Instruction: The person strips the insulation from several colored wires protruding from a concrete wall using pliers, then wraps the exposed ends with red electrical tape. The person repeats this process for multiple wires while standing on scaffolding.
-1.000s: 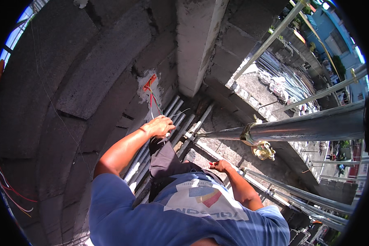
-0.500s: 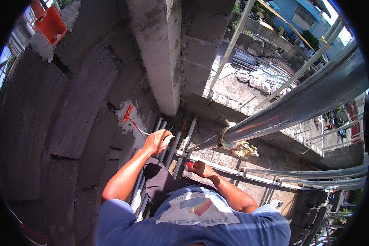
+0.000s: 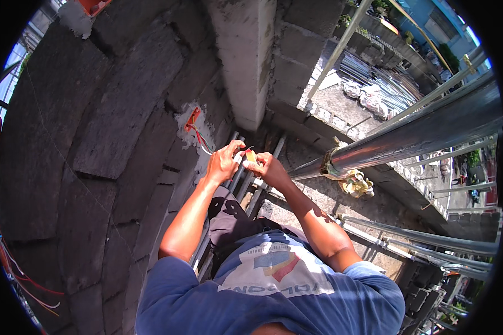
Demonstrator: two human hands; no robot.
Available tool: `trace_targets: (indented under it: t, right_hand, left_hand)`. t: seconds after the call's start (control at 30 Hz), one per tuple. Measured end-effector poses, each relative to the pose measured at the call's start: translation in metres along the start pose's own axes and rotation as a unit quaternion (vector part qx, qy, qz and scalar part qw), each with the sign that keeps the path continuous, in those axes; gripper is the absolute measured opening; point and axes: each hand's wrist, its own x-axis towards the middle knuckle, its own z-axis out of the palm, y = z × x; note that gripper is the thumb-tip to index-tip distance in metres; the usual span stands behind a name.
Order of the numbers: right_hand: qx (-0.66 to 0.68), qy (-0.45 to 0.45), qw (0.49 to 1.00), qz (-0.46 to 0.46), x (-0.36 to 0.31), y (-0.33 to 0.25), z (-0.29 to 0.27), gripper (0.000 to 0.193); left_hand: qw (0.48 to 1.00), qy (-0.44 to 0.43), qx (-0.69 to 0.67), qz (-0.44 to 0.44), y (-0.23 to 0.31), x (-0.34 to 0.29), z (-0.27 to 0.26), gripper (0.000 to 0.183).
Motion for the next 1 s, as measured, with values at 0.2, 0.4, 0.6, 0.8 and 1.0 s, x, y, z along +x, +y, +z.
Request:
trace_targets:
  t: [0.2, 0.4, 0.6, 0.8, 1.0]
  right_hand:
    - [0.039, 0.008, 0.998, 0.052, 0.011, 0.015, 0.016, 0.055]
    - [0.07, 0.017, 0.996, 0.053, 0.013, 0.014, 0.021, 0.056]
    - [0.043, -0.01, 0.998, 0.05, 0.018, 0.036, 0.018, 0.049]
    - [-0.03, 0.015, 0.998, -0.05, 0.047, 0.059, -0.005, 0.047]
    - [0.216, -0.124, 0.961, -0.125, 0.041, 0.037, -0.006, 0.047]
  left_hand:
    - [0.999, -0.009, 0.012, 0.04, -0.015, -0.006, 0.002, 0.034]
    - [0.998, -0.011, -0.045, 0.029, -0.017, -0.007, 0.004, 0.032]
    - [0.999, -0.006, -0.036, 0.034, -0.013, -0.001, -0.001, 0.02]
    - [0.996, -0.087, -0.031, -0.018, -0.01, -0.009, -0.009, 0.015]
    - [0.989, -0.064, -0.053, -0.125, -0.013, -0.006, -0.018, 0.019]
